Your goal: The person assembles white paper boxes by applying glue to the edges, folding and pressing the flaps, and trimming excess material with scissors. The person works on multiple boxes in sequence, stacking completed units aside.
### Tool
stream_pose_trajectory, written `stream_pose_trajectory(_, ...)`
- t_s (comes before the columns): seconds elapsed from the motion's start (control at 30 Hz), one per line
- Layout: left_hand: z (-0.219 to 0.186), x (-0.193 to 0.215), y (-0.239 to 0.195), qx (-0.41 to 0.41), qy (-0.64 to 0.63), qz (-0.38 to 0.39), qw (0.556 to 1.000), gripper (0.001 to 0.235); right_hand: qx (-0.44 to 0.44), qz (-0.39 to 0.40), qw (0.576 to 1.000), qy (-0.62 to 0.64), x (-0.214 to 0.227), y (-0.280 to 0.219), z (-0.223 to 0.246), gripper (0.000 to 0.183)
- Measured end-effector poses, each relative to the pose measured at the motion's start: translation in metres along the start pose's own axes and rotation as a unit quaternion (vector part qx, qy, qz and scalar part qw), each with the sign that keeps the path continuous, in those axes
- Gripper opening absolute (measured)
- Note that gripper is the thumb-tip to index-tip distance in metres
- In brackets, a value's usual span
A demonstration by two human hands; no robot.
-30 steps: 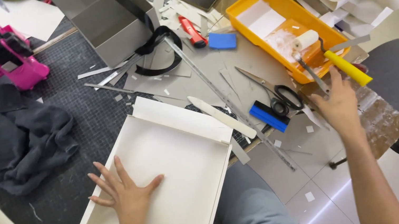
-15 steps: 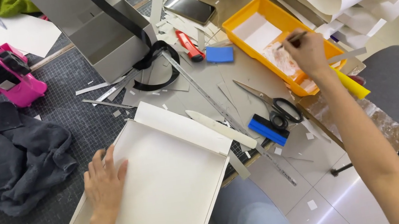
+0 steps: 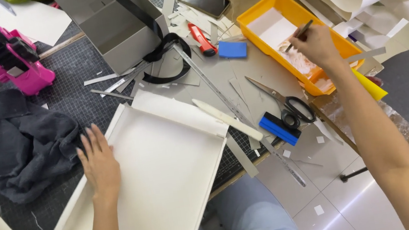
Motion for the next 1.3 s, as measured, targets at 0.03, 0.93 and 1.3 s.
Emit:
stream_pose_trajectory(0.03, -0.007, 0.002, 0.000, -0.031, 0.034, -0.047, 0.998, 0.067, 0.005, 0.018, 1.000, 0.002, 0.003, 0.001, 0.002, 0.011)
stream_pose_trajectory(0.93, -0.199, -0.013, -0.102, -0.185, -0.311, -0.125, 0.924, 0.046, -0.208, 0.006, 0.751, 0.627, 0.020, -0.176, 0.190, 0.005)
stream_pose_trajectory(1.3, 0.170, 0.049, 0.009, 0.194, -0.017, -0.189, 0.963, 0.055, -0.267, 0.093, 0.712, 0.643, 0.037, -0.272, 0.175, 0.014)
Point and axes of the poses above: each hand's wrist, its own y-axis towards the middle knuckle, its own x-axis out of the back of the hand, z = x × y, the point moved 4 cm from there along y, towards the middle knuckle, and after that the axes turned 13 degrees about -y, right-handed, at the moved point
